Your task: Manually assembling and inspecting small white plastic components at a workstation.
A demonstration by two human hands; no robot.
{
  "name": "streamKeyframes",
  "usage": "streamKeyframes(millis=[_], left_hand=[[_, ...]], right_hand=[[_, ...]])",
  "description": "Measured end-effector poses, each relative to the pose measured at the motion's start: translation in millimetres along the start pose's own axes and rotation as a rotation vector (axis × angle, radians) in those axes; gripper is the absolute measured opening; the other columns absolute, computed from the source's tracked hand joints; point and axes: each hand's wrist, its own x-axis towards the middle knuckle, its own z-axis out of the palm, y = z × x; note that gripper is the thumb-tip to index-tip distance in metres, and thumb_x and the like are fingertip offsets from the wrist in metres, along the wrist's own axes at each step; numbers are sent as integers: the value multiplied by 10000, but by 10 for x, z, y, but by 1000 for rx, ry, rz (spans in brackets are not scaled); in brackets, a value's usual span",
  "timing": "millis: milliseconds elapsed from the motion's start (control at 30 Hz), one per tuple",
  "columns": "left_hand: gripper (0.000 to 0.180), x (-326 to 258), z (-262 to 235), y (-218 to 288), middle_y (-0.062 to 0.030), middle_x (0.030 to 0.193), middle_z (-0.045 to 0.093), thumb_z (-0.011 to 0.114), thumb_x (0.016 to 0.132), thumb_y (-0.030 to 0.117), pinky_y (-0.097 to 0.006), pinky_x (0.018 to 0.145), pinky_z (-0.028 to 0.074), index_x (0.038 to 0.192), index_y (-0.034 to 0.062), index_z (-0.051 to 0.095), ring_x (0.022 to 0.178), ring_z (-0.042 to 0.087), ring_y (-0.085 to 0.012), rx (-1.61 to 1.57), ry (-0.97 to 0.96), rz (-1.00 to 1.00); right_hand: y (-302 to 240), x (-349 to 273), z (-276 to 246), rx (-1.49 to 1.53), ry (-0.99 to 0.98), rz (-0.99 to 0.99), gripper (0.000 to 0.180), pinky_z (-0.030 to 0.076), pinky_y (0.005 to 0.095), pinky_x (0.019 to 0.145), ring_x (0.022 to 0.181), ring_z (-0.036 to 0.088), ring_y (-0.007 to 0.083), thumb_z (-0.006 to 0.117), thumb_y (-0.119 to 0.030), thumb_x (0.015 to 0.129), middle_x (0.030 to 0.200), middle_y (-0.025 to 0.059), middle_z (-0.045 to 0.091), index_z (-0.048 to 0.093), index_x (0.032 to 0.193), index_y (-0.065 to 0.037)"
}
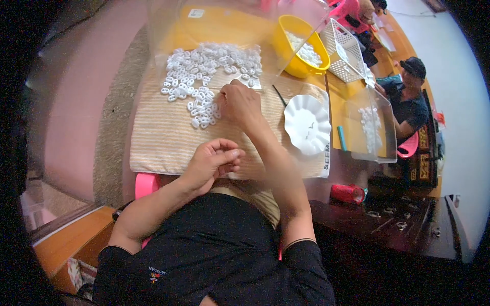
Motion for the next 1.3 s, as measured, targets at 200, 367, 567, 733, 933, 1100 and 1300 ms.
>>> streamKeyframes(millis=[200,367,567,733,933,1100,1300], left_hand=[[273,58,-53,50,-47,1008,644,605,944,147,-281,741,548,1187,64,512,833,621,-116,-71,213,279],[187,17,6,91,-29,1003,645,574,967,161,-289,764,545,1136,81,565,844,626,-119,-64,140,246],[134,33,21,-11,-43,940,644,586,961,141,-278,758,555,1053,45,603,824,631,-117,-26,96,207],[112,35,-10,-36,-59,941,645,595,950,110,-279,759,563,1021,23,594,823,632,-123,-15,53,181],[92,26,12,-16,-62,935,646,599,942,95,-257,748,572,1005,29,590,800,631,-103,19,128,137],[111,28,30,-37,-67,943,653,618,927,77,-249,741,578,1020,23,596,799,642,-106,28,126,126],[137,28,18,-42,-68,949,660,637,913,75,-247,750,583,1035,23,604,812,651,-111,27,122,117]], right_hand=[[35,-507,-308,710,-128,48,159,455,222,561,663,564,45,683,-148,854,712,6,630,682,856,10],[32,-848,-544,1117,-398,285,158,442,189,538,621,555,46,692,-157,870,722,-7,625,678,871,0],[126,-1049,-559,1238,-371,315,167,449,197,546,641,556,45,698,-176,867,742,-7,627,679,870,-10],[179,-1159,-631,1081,-291,271,151,468,205,568,648,576,58,698,-145,861,745,4,636,682,885,4],[935,-1328,-842,725,78,399,118,461,199,583,665,569,47,684,-50,843,746,5,638,671,936,20],[1596,-1292,-1044,235,105,419,191,525,332,689,730,674,231,695,-147,775,793,146,692,689,894,3],[1666,-1179,-1035,-76,-69,429,173,519,405,776,843,665,336,638,-121,744,853,175,692,706,875,-32]])
